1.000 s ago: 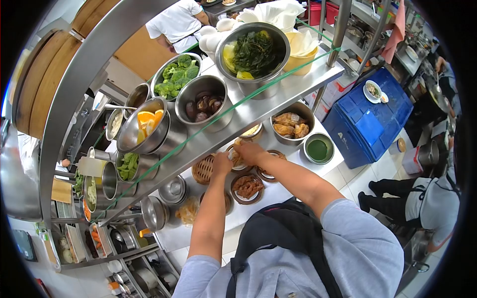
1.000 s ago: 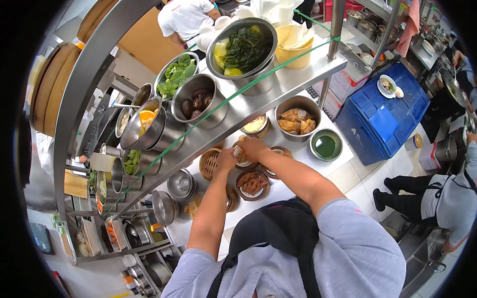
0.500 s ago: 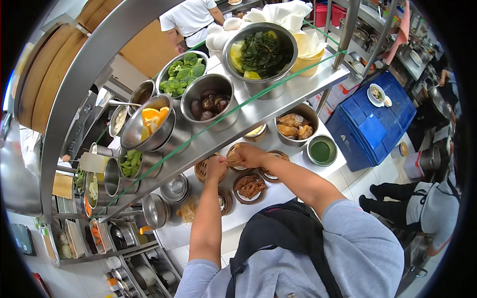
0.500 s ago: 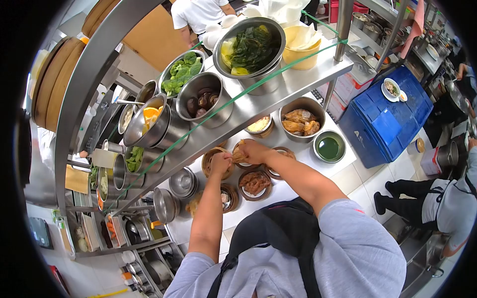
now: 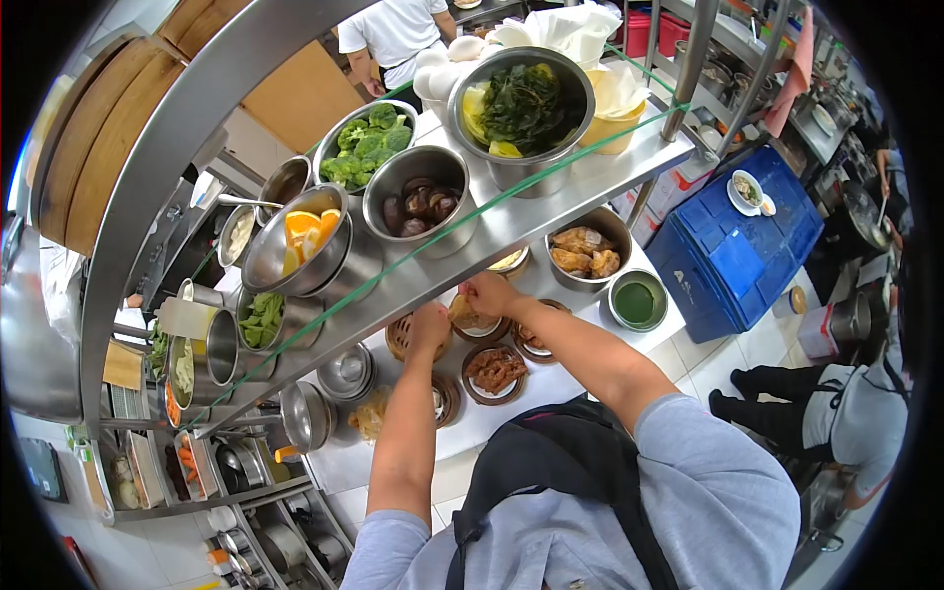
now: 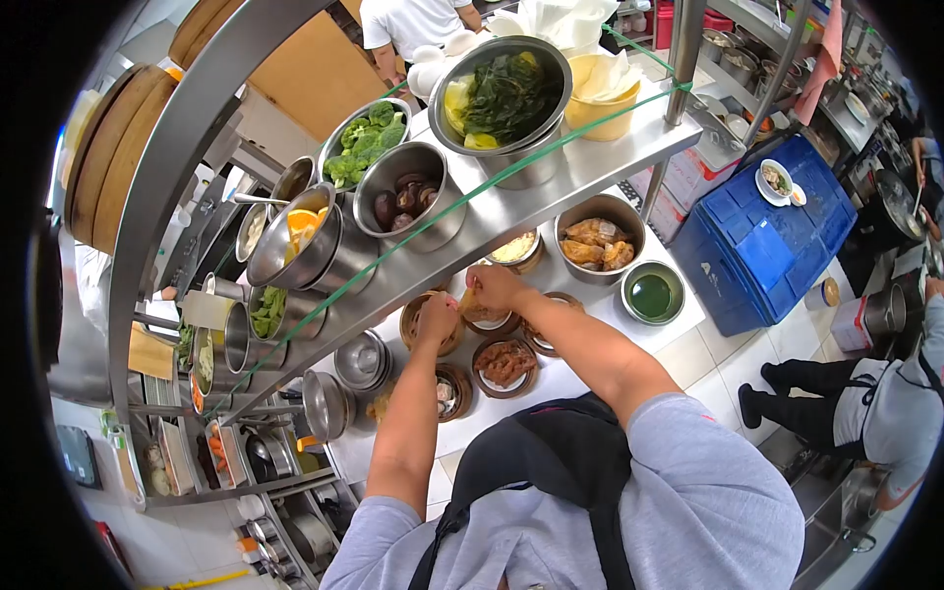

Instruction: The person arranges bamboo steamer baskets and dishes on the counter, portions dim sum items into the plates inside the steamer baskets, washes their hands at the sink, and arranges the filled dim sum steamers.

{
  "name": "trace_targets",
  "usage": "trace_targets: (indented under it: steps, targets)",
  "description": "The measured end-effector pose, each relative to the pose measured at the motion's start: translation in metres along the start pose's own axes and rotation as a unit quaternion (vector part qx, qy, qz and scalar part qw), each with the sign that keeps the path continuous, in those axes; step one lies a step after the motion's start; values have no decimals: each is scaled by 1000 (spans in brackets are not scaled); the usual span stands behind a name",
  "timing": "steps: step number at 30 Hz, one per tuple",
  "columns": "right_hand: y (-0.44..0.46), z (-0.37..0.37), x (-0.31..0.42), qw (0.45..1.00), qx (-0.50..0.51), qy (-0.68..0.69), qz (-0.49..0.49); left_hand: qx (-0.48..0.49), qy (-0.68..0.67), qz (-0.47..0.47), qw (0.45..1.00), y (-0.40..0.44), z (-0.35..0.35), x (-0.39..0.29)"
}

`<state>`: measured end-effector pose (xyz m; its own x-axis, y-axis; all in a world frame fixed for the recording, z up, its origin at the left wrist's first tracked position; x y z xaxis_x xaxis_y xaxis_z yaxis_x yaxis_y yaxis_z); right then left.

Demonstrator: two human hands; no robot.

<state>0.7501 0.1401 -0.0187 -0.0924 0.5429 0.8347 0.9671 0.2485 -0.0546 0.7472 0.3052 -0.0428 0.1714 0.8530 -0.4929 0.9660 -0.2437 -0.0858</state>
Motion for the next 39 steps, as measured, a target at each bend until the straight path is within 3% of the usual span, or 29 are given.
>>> trace_targets:
  steps: [6, 8, 11, 14, 17, 20, 22, 23, 26, 27, 29, 31, 32, 34, 37, 39]
  targets:
    - [-15, 3, 5, 986, 22, -163, -11, -3, -28, 69, 997, 13, -1, -18]
    - [-16, 6, 3, 979, 42, -197, 12, -61, -9, 79, 995, 18, -12, -20]
    - [-8, 3, -9, 993, -33, -117, -5, -35, -77, 59, 995, 32, -4, 0]
    - [5, -2, -37, 994, -77, -44, 61, 24, -101, 76, 992, 42, 20, 17]
    - [9, -10, -57, 991, -118, 37, 57, 36, -151, 41, 987, 27, 8, -5]
    - [2, -22, -56, 994, -68, 20, 80, 14, -178, 74, 981, 28, 8, -5]
    - [-3, -8, -55, 988, 60, -126, 59, -10, -142, 96, 985, 34, 16, 7]
    - [-6, -10, -57, 988, 60, -127, 59, -36, -105, 117, 987, 35, 17, 12]
    - [-5, -16, -66, 996, 12, -66, 57, 15, 11, 182, 983, 20, 23, -21]
    - [-4, -18, -77, 995, 14, 13, 101, 15, 12, 182, 983, 15, 21, -33]
    - [-5, -15, -92, 985, 16, 92, 147, 106, 72, 162, 978, 4, 34, -53]
    - [-4, -6, -117, 945, 6, 257, 201, 137, 116, 132, 975, -2, 33, -65]
    - [0, -3, -123, 945, 6, 257, 202, 167, 161, 99, 968, -5, 34, -63]
    - [-3, 7, -148, 884, -7, 343, 318, 162, 178, 119, 963, -9, 32, -69]
    - [-12, 7, -134, 843, 36, 442, 303, 132, 203, 162, 957, -13, 40, -74]
    - [-12, 3, -126, 857, 48, 426, 285, 109, 210, 187, 954, -12, 45, -76]
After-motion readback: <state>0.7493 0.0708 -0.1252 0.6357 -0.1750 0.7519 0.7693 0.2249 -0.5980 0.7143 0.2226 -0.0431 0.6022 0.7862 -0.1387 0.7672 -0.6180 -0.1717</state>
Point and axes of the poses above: each hand's wrist, its own y-axis towards the middle knuckle, its own z-axis out of the palm, x = y × z, the point moved 10 cm from there along y, towards the middle knuckle, and after that the axes turned 7 degrees about z, right-handed, at the moved point
